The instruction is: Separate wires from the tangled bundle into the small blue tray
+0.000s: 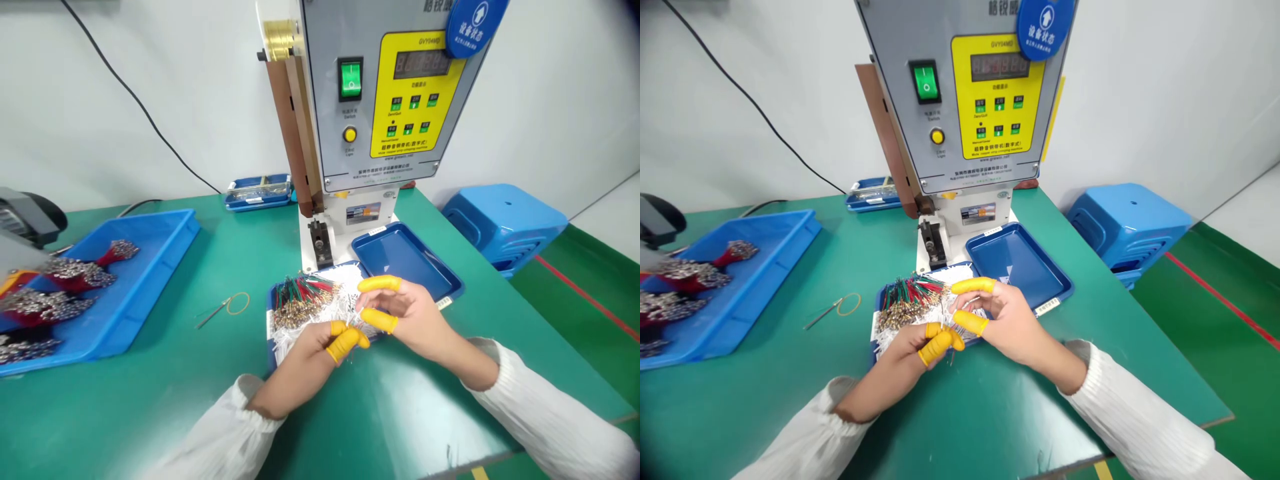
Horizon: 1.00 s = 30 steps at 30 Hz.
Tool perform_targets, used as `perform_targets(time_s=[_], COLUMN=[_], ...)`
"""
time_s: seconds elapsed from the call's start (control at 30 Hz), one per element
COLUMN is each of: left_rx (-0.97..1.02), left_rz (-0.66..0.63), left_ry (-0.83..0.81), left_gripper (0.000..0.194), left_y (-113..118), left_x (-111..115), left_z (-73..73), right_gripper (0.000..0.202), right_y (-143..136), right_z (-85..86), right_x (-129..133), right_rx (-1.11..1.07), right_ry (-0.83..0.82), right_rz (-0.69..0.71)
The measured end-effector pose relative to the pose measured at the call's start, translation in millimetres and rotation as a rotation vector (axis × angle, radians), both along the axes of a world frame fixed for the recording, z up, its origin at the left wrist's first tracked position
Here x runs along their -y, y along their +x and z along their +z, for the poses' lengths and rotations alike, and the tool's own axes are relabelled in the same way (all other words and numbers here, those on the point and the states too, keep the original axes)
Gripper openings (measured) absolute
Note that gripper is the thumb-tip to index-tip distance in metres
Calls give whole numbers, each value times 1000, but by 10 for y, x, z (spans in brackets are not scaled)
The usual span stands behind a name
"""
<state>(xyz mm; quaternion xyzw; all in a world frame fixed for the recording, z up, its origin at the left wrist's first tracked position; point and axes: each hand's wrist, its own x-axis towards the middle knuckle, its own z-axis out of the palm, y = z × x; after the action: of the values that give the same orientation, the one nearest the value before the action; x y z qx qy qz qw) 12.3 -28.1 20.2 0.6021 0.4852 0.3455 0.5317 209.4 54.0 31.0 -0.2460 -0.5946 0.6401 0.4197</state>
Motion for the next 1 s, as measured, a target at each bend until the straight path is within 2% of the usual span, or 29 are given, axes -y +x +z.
perform_targets(time_s=[0.27,0.47,0.53,0.63,0.7,0.77,0.9,1.0], left_rx=[55,36,25,52,113,169,203,211], left_rz=[-37,-28,21,136,188,218,251,253], left_ry=[25,37,26,-2,-31,-52,-65,-68], left_gripper=[46,47,47,43,41,43,40,29], left_y=[-12,2,9,13,11,9,13,17], left_x=[1,6,4,-1,-7,-12,-20,-20], left_z=[-66,-39,-33,-52,-72,-84,-89,-107], right_gripper=[27,27,23,21,22,22,20,29], right_y=[-8,-11,10,66,108,141,150,126], right_z=[-18,18,38,26,-24,-94,-209,-227], right_x=[79,70,31,-82,-165,-219,-205,-156], right_rx=[40,101,84,96,176,345,749,917], right_ry=[-12,-99,-84,-16,73,259,750,939], right_rz=[129,183,126,-67,-162,-186,-106,-58])
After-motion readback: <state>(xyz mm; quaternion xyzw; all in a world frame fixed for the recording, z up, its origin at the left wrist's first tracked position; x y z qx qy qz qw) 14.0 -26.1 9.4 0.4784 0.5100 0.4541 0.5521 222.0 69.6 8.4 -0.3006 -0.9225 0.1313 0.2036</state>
